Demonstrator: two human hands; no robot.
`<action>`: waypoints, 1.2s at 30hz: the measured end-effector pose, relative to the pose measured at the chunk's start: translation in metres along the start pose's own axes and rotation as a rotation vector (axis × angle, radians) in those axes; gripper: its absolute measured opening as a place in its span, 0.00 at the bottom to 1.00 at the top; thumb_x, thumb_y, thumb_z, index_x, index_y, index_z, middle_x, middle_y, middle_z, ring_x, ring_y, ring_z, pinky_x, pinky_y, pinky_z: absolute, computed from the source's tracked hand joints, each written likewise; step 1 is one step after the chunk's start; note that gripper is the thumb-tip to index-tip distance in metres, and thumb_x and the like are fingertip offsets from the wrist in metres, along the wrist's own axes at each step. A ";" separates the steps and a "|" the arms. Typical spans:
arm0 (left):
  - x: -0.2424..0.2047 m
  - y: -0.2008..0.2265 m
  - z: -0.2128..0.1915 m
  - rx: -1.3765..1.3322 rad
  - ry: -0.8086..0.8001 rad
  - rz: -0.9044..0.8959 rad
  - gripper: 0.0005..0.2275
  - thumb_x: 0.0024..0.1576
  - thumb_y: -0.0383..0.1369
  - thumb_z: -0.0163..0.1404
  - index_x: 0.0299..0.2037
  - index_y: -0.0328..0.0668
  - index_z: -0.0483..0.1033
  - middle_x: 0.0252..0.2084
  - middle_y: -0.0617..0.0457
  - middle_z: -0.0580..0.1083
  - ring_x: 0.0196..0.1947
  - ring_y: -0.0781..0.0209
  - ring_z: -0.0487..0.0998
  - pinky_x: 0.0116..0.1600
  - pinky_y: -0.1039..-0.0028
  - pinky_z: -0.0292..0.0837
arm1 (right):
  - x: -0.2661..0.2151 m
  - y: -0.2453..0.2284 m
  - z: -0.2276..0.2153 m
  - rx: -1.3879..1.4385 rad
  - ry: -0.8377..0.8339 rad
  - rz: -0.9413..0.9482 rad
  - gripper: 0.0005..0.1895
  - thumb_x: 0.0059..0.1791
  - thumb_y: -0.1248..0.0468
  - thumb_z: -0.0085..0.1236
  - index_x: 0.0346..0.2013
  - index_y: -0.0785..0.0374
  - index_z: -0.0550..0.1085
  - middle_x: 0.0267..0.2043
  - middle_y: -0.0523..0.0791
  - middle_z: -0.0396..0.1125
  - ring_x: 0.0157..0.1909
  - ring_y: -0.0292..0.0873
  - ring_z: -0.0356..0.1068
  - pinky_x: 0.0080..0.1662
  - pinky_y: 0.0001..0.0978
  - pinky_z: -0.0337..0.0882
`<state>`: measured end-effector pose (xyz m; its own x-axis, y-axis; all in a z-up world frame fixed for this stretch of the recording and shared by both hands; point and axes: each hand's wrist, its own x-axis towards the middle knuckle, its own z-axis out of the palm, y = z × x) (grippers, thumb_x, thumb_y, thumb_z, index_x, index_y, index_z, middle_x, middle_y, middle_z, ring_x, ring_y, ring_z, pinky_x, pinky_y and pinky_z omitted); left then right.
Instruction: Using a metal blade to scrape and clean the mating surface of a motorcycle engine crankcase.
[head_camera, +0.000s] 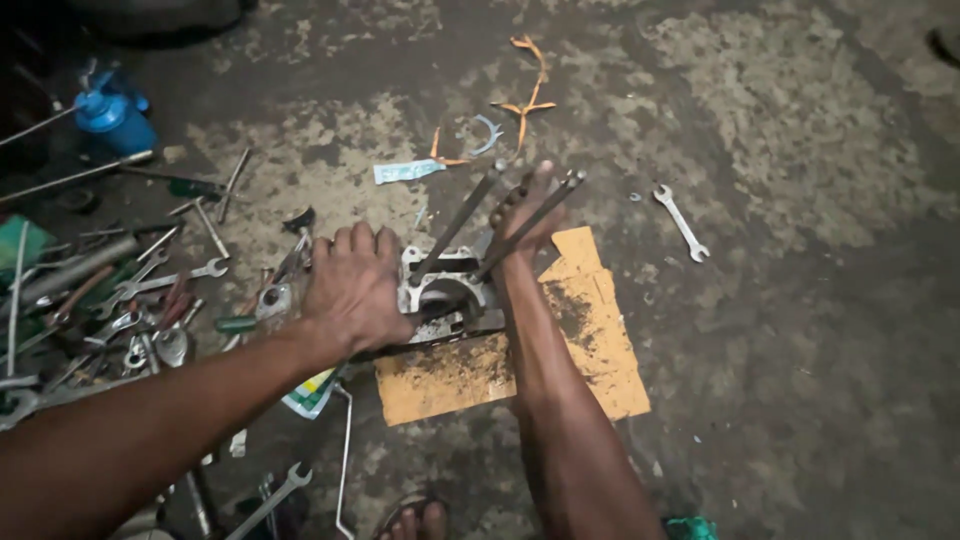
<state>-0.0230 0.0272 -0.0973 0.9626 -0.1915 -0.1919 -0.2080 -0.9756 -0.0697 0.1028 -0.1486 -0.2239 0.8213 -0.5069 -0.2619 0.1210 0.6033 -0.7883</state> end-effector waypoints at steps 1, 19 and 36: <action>0.000 0.001 -0.001 -0.011 0.009 0.003 0.42 0.37 0.52 0.63 0.57 0.29 0.64 0.50 0.38 0.67 0.54 0.43 0.68 0.58 0.50 0.60 | 0.002 -0.003 0.000 0.020 -0.041 -0.006 0.24 0.52 0.43 0.54 0.24 0.55 0.62 0.16 0.36 0.51 0.13 0.34 0.50 0.16 0.30 0.49; 0.002 -0.003 -0.004 -0.007 -0.026 -0.022 0.41 0.35 0.47 0.63 0.57 0.30 0.64 0.51 0.38 0.67 0.54 0.43 0.68 0.58 0.53 0.60 | 0.035 0.045 -0.016 0.256 -0.259 0.215 0.26 0.52 0.40 0.56 0.25 0.53 0.61 0.17 0.36 0.49 0.15 0.34 0.49 0.18 0.30 0.50; 0.006 -0.006 0.003 -0.055 0.029 0.004 0.38 0.33 0.43 0.63 0.55 0.31 0.65 0.50 0.37 0.68 0.55 0.41 0.68 0.58 0.52 0.62 | -0.080 -0.055 -0.060 0.034 0.009 0.133 0.16 0.51 0.69 0.48 0.53 0.56 0.66 0.43 0.49 0.68 0.47 0.48 0.67 0.49 0.42 0.73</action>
<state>-0.0168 0.0319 -0.1008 0.9667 -0.1973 -0.1632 -0.2023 -0.9792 -0.0146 -0.0028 -0.1782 -0.1926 0.8263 -0.4268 -0.3676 0.0307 0.6858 -0.7272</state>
